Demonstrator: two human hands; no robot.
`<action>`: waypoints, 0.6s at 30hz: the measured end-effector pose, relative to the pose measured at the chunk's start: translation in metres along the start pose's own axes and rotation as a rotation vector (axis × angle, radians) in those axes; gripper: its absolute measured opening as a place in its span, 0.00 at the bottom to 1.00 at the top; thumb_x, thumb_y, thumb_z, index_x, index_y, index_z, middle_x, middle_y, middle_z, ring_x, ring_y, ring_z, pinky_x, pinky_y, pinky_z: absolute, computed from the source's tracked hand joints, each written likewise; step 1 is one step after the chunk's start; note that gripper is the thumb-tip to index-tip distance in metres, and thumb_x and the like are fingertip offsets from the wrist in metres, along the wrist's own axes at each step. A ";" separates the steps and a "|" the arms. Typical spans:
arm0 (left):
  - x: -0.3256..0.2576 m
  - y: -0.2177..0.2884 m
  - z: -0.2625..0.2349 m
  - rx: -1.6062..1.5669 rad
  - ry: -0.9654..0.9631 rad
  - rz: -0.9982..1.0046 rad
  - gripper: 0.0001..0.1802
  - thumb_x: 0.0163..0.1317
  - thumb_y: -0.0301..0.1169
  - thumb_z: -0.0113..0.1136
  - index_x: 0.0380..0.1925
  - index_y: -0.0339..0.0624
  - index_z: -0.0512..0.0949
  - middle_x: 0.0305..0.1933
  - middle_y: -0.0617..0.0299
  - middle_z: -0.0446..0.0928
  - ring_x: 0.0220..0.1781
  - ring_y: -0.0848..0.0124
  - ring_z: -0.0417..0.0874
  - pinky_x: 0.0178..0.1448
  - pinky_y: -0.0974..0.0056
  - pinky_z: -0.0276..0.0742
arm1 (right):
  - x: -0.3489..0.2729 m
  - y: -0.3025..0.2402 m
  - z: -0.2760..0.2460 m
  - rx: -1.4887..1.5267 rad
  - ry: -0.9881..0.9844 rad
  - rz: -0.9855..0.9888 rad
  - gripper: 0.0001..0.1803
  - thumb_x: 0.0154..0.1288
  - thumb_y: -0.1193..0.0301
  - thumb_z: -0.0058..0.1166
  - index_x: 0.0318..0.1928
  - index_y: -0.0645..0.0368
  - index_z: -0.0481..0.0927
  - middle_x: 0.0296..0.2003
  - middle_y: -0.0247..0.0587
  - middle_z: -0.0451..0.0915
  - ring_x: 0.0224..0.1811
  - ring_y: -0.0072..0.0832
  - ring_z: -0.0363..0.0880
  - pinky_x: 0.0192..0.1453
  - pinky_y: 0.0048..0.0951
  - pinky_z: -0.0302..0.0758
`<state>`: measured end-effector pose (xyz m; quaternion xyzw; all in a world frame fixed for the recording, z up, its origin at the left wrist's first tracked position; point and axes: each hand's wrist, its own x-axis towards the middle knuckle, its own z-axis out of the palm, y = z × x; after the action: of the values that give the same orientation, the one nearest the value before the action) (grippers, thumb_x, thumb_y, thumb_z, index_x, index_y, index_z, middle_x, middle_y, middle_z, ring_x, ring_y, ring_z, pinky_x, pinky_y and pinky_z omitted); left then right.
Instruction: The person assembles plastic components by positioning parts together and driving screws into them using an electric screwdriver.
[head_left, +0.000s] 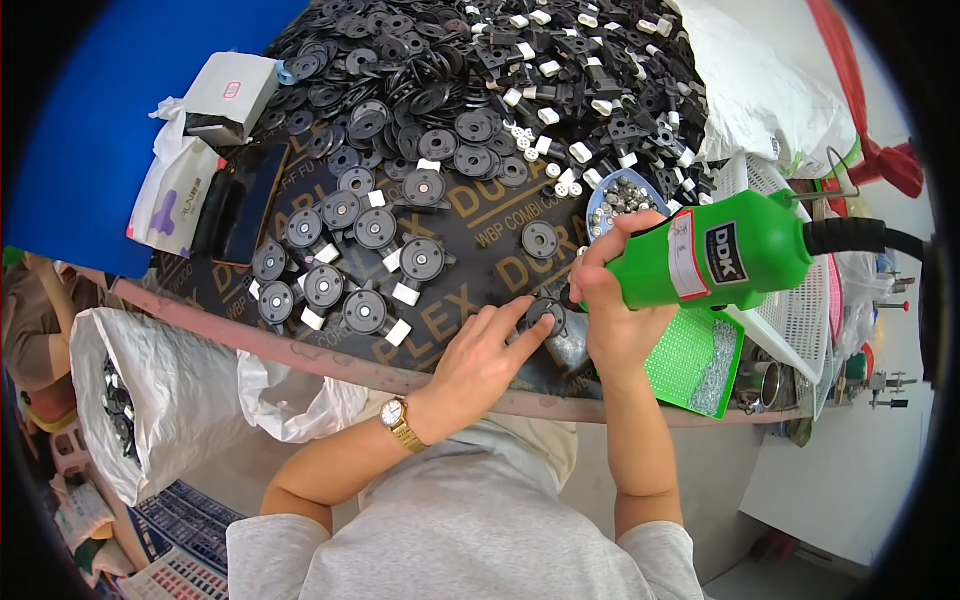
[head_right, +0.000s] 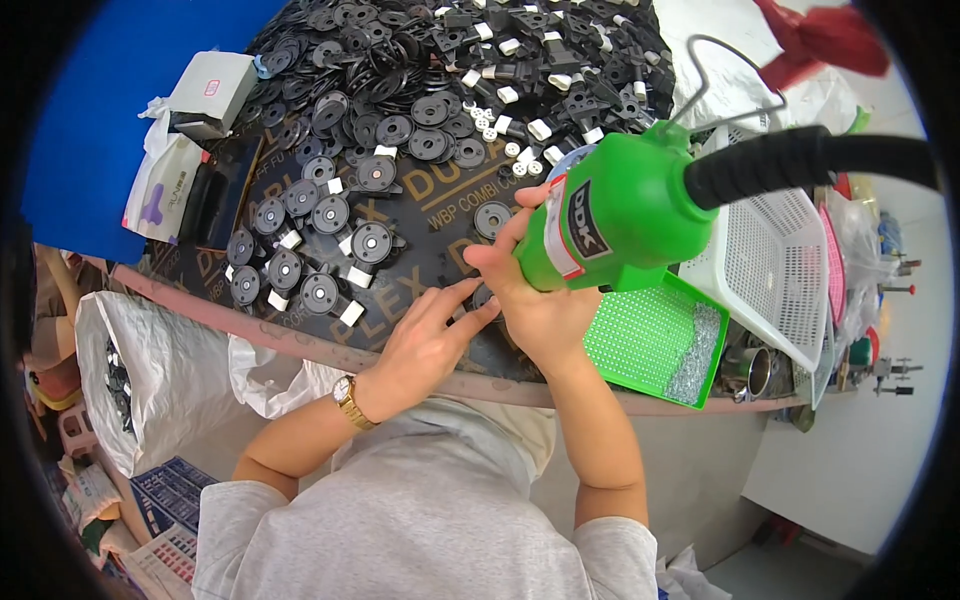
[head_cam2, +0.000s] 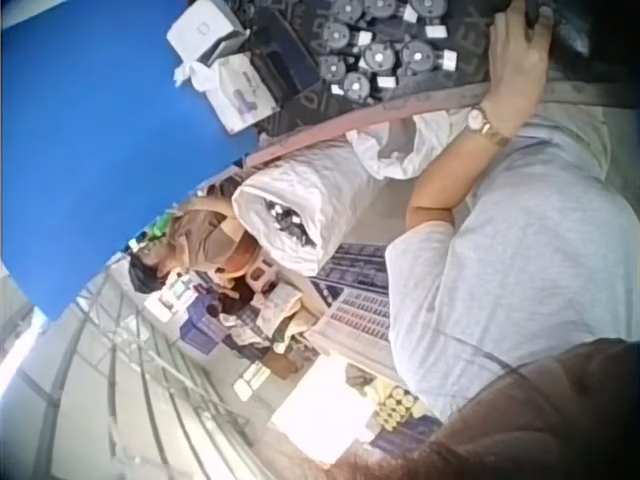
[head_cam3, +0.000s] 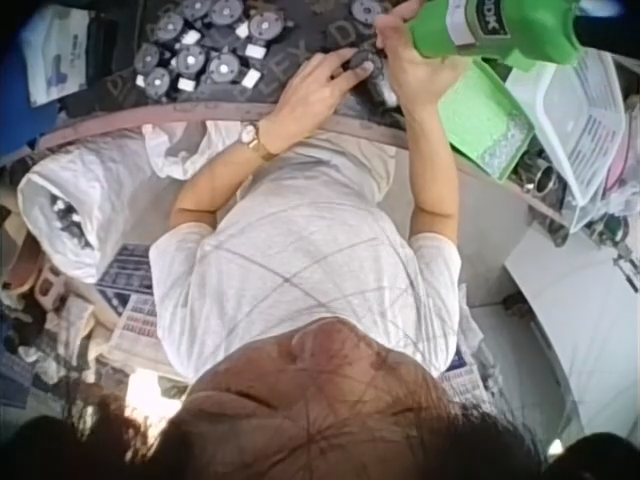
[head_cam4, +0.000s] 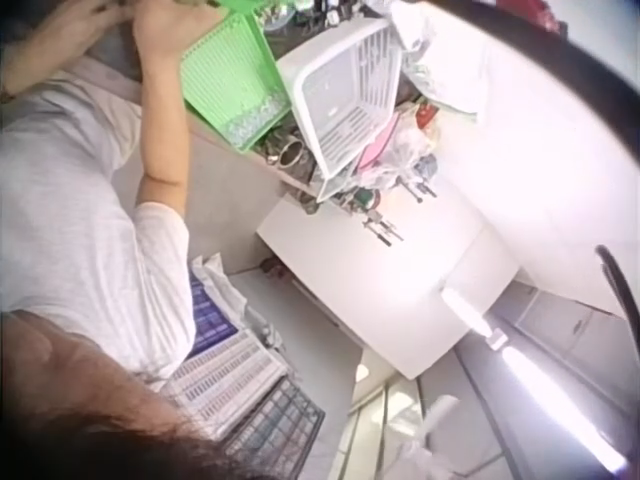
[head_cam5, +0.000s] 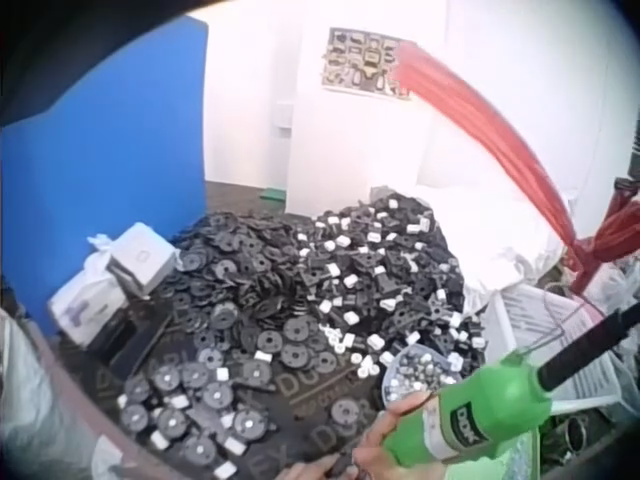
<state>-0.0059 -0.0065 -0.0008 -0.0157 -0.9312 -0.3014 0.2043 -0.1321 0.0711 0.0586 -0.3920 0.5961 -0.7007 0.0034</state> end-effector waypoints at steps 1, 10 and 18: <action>0.000 0.000 0.000 -0.004 -0.004 0.005 0.26 0.47 0.21 0.52 0.51 0.39 0.72 0.54 0.47 0.68 0.43 0.59 0.72 0.47 0.61 0.72 | 0.001 0.000 0.000 0.001 -0.001 -0.001 0.26 0.55 0.68 0.62 0.50 0.64 0.64 0.19 0.36 0.69 0.17 0.20 0.65 0.20 0.20 0.64; 0.000 0.005 0.001 -0.019 0.020 -0.038 0.26 0.44 0.19 0.59 0.48 0.40 0.75 0.55 0.49 0.68 0.41 0.58 0.73 0.46 0.60 0.73 | 0.001 -0.028 -0.014 0.190 0.068 0.071 0.47 0.49 0.44 0.61 0.59 0.62 0.57 0.19 0.33 0.67 0.16 0.19 0.64 0.18 0.21 0.61; 0.012 0.017 -0.001 -0.230 0.273 -0.025 0.19 0.45 0.25 0.68 0.41 0.40 0.77 0.43 0.57 0.77 0.37 0.61 0.77 0.39 0.63 0.75 | -0.011 -0.042 -0.027 0.183 0.051 0.043 0.46 0.52 0.38 0.51 0.61 0.59 0.56 0.19 0.31 0.67 0.13 0.20 0.63 0.20 0.22 0.65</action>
<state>-0.0141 0.0062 0.0140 0.0138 -0.8543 -0.4077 0.3220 -0.1194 0.1111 0.0883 -0.3592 0.5377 -0.7618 0.0392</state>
